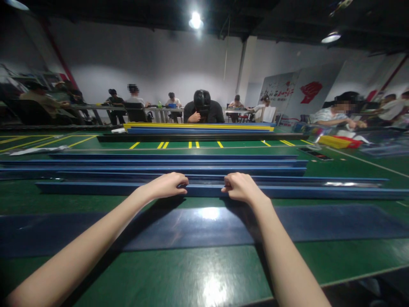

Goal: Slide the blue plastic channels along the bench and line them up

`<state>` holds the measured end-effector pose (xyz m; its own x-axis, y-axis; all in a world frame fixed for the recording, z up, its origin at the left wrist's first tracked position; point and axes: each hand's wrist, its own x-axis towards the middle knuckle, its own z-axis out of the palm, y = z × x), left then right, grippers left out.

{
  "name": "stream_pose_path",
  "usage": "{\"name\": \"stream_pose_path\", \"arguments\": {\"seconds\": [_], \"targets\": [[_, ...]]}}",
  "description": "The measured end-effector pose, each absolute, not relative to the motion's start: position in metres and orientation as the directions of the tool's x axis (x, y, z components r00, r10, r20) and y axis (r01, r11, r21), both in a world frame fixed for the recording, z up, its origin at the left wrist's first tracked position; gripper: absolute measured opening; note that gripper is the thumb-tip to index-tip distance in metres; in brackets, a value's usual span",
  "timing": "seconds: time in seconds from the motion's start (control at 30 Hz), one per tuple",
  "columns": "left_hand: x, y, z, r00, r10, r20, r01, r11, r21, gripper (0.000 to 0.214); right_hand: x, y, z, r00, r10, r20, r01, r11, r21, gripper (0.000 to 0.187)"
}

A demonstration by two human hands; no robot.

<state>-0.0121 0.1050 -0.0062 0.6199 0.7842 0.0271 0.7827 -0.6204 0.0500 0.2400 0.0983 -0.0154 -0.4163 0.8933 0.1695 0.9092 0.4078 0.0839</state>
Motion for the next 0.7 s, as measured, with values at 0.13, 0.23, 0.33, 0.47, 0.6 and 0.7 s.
{"name": "stream_pose_path", "arguments": {"seconds": [0.13, 0.23, 0.33, 0.47, 0.6, 0.7], "targets": [[-0.013, 0.109, -0.013, 0.628, 0.777, 0.04, 0.773, -0.629, 0.079, 0.019, 0.239, 0.098, -0.015, -0.409, 0.899, 0.157, 0.913, 0.403, 0.07, 0.016], [-0.015, 0.111, -0.016, 0.621, 0.782, 0.047, 0.774, -0.622, 0.123, 0.021, 0.239, 0.097, -0.016, -0.413, 0.896, 0.165, 0.91, 0.409, 0.061, 0.02], [-0.016, 0.111, -0.015, 0.589, 0.807, 0.028, 0.795, -0.586, 0.158, 0.023, 0.24, 0.098, -0.017, -0.425, 0.888, 0.179, 0.905, 0.42, 0.062, 0.024], [-0.016, 0.11, -0.012, 0.599, 0.8, 0.038, 0.788, -0.597, 0.151, 0.023, 0.238, 0.098, -0.019, -0.433, 0.886, 0.164, 0.901, 0.423, 0.095, 0.027], [-0.016, 0.112, -0.014, 0.626, 0.777, 0.067, 0.768, -0.629, 0.124, 0.023, 0.233, 0.097, -0.02, -0.463, 0.872, 0.16, 0.886, 0.447, 0.127, 0.034], [-0.016, 0.113, -0.016, 0.639, 0.765, 0.084, 0.757, -0.644, 0.104, 0.022, 0.228, 0.095, -0.019, -0.492, 0.855, 0.162, 0.87, 0.477, 0.126, 0.035]]}}
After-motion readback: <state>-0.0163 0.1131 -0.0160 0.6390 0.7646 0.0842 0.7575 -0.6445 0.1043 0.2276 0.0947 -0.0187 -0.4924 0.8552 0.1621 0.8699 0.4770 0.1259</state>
